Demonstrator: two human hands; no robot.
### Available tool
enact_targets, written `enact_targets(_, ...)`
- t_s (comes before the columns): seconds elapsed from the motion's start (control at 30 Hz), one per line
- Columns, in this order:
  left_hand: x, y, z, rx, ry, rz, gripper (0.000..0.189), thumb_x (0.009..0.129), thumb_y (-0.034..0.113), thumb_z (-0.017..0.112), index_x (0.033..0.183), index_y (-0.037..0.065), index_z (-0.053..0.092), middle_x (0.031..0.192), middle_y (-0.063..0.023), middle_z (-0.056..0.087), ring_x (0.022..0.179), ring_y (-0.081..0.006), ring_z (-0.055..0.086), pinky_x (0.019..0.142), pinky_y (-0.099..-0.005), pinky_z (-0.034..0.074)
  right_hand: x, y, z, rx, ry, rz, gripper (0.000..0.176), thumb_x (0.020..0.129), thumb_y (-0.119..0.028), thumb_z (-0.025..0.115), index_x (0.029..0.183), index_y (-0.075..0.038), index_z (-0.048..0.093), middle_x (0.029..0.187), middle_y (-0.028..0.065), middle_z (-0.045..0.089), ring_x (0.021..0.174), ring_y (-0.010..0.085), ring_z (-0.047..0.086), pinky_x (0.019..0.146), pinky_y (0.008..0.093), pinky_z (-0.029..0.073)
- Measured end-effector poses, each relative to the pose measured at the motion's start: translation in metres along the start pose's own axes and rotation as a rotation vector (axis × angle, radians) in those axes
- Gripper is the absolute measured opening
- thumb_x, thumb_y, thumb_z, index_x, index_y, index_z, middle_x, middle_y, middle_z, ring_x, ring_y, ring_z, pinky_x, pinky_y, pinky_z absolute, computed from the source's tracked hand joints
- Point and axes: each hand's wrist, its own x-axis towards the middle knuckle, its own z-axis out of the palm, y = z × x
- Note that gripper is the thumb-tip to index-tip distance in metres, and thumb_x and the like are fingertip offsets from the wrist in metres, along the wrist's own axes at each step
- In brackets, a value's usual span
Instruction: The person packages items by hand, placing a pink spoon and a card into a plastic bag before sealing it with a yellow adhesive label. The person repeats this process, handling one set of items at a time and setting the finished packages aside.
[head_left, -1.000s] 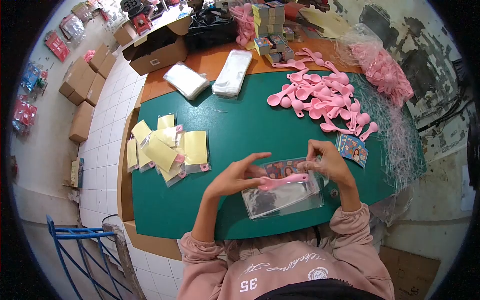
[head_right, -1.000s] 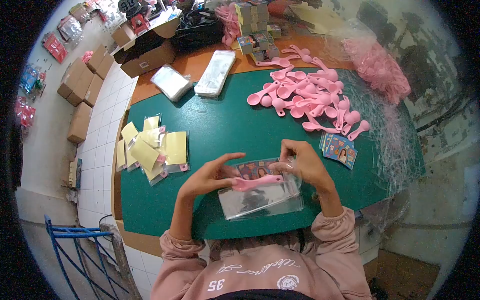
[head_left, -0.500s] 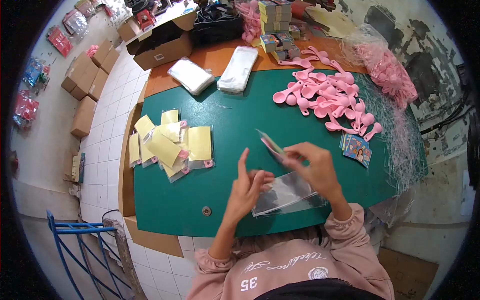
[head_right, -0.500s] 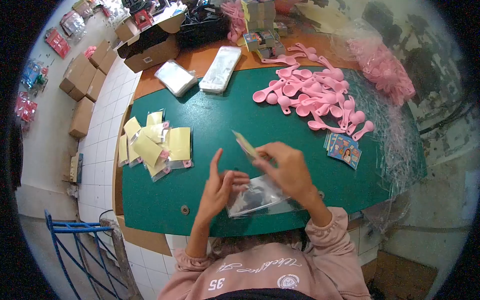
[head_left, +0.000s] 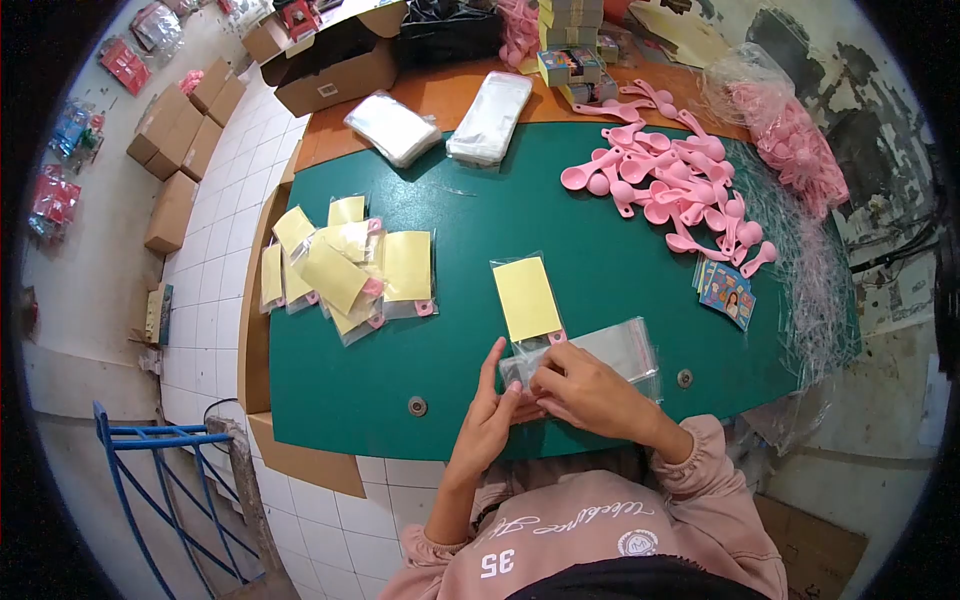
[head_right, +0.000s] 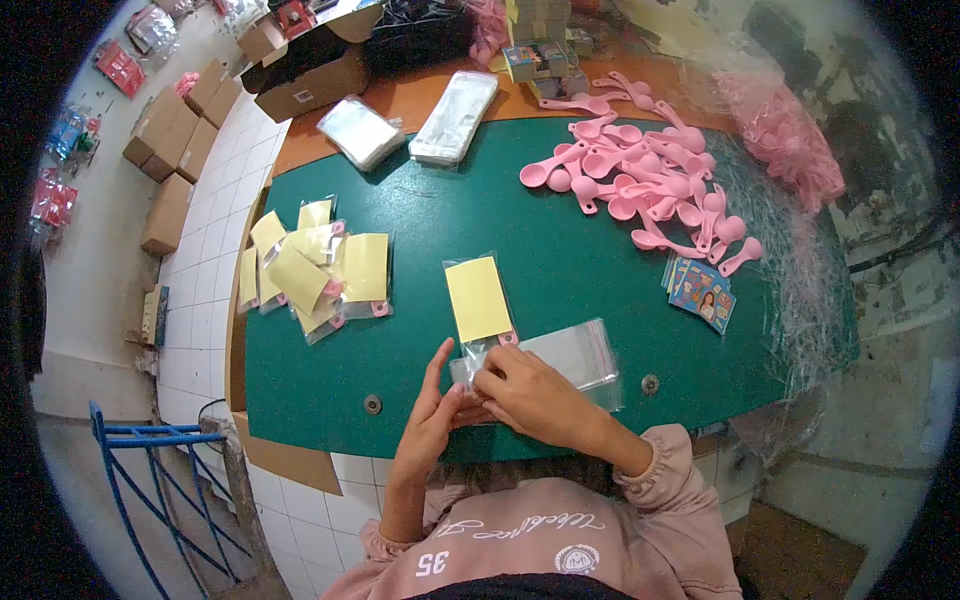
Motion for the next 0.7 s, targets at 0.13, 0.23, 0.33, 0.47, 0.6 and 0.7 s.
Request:
enact_targets(0.13,0.0,-0.004,0.002,0.113,0.044,0.084,0.051,0.094,0.014,0.037,0.139,0.009,0.014,0.09,-0.0136,0.059,0.081,-0.0139,0.059,0.075,-0.028,0.05,0.002,-0.003,0.003,-0.03,0.003,0.024,0.02,0.072,-0.01,0.064,0.084,-0.003,0.05,0.083,0.0123,0.047,0.081,0.0298,0.05,0.074,0.039,0.042)
enact_targets(0.23,-0.002,0.002,0.008,0.215,0.096,0.081,0.052,0.094,0.014,0.038,0.139,0.009,0.012,0.084,-0.0114,0.06,0.077,-0.0127,0.058,0.075,-0.0285,0.05,0.0,-0.001,0.007,0.022,0.014,0.128,0.02,0.071,-0.01,0.064,0.084,-0.003,0.051,0.084,0.0123,0.048,0.08,0.0304,0.05,0.072,0.0396,0.041)
enact_targets(0.33,-0.004,0.006,0.01,0.301,0.08,0.07,0.052,0.094,0.009,0.035,0.14,0.01,0.012,0.092,-0.0093,0.055,0.079,-0.0119,0.056,0.07,-0.0258,0.05,0.001,-0.006,0.008,0.01,-0.024,0.186,0.017,0.072,-0.01,0.062,0.083,-0.003,0.051,0.083,0.0121,0.048,0.079,0.0308,0.05,0.071,0.0396,0.041)
enact_targets(0.47,0.005,-0.011,-0.003,0.373,0.105,0.081,0.061,0.089,0.004,0.044,0.14,0.01,0.012,0.069,-0.0041,0.057,0.063,-0.0081,0.055,0.059,-0.0222,0.047,-0.001,-0.007,0.02,-0.093,0.058,0.08,0.017,0.073,-0.012,0.061,0.082,-0.003,0.05,0.083,0.0116,0.047,0.079,0.0299,0.05,0.07,0.0393,0.04)
enact_targets(0.6,0.008,0.0,0.006,0.166,0.194,0.102,0.068,0.084,-0.002,0.048,0.14,0.011,0.013,0.065,-0.0012,0.056,0.058,-0.0048,0.05,0.052,-0.0191,0.041,-0.003,-0.014,0.007,-0.061,0.003,0.01,0.015,0.074,-0.013,0.059,0.082,-0.003,0.052,0.082,0.0113,0.05,0.08,0.0283,0.051,0.071,0.0369,0.039)
enact_targets(0.7,0.009,0.003,0.005,0.156,0.203,0.09,0.068,0.084,-0.004,0.047,0.14,0.011,0.011,0.069,-0.0034,0.058,0.061,-0.0066,0.053,0.055,-0.0199,0.044,-0.011,-0.008,-0.014,0.11,-0.073,-0.07,0.014,0.075,-0.014,0.06,0.082,-0.004,0.052,0.083,0.01,0.049,0.08,0.0274,0.05,0.071,0.0369,0.038)
